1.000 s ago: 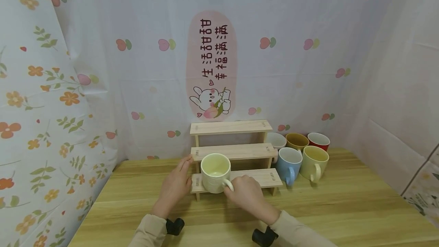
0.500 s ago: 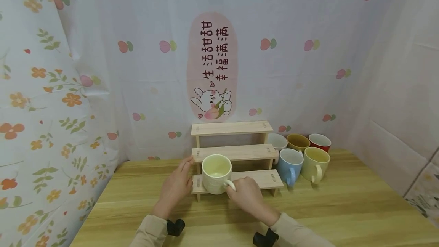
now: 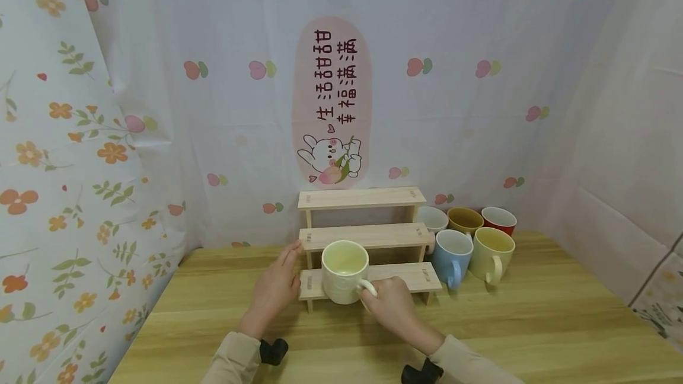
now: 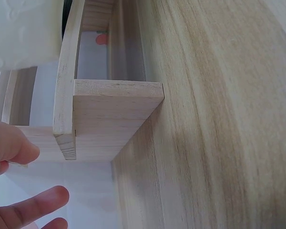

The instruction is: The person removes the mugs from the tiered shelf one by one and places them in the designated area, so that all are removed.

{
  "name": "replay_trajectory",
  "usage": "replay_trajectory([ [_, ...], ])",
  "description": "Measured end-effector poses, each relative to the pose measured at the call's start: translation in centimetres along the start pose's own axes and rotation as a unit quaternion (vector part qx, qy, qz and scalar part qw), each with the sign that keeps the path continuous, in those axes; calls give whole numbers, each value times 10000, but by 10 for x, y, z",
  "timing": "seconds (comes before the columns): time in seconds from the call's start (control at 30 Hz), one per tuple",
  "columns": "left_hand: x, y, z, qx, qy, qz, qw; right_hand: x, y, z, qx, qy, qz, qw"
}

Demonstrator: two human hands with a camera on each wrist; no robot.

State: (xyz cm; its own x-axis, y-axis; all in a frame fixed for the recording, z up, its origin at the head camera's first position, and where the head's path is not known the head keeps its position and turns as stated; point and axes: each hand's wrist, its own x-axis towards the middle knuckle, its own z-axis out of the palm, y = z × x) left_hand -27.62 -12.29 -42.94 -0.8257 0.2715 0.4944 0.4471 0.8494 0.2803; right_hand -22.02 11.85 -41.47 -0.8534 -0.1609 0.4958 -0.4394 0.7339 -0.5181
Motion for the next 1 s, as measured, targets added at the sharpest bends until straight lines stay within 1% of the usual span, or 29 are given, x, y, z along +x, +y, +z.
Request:
replay_trajectory([
  [0.13,1,0,-1,-32,35,31,10000,-4,2,-2,44,222,-111,9997],
  [0.27,0,0,-1,-10,4,58,10000,-9,4,-3,152,527,-239,9982],
  [0.57,-1,1,-2,-3,-21,64,10000,-18,4,-15,393,790,-101,9960],
  [0.7,-1,1,-1,13,33,92,10000,-24,7,-21,537,815,106,9952],
  [0.9,-2,1,-1,-41,36,74,10000,-34,12,-33,507,1027,191,9932],
  [1.0,-1,0,-1,-73,7,31,10000,-40,15,-40,355,1160,125,9925],
])
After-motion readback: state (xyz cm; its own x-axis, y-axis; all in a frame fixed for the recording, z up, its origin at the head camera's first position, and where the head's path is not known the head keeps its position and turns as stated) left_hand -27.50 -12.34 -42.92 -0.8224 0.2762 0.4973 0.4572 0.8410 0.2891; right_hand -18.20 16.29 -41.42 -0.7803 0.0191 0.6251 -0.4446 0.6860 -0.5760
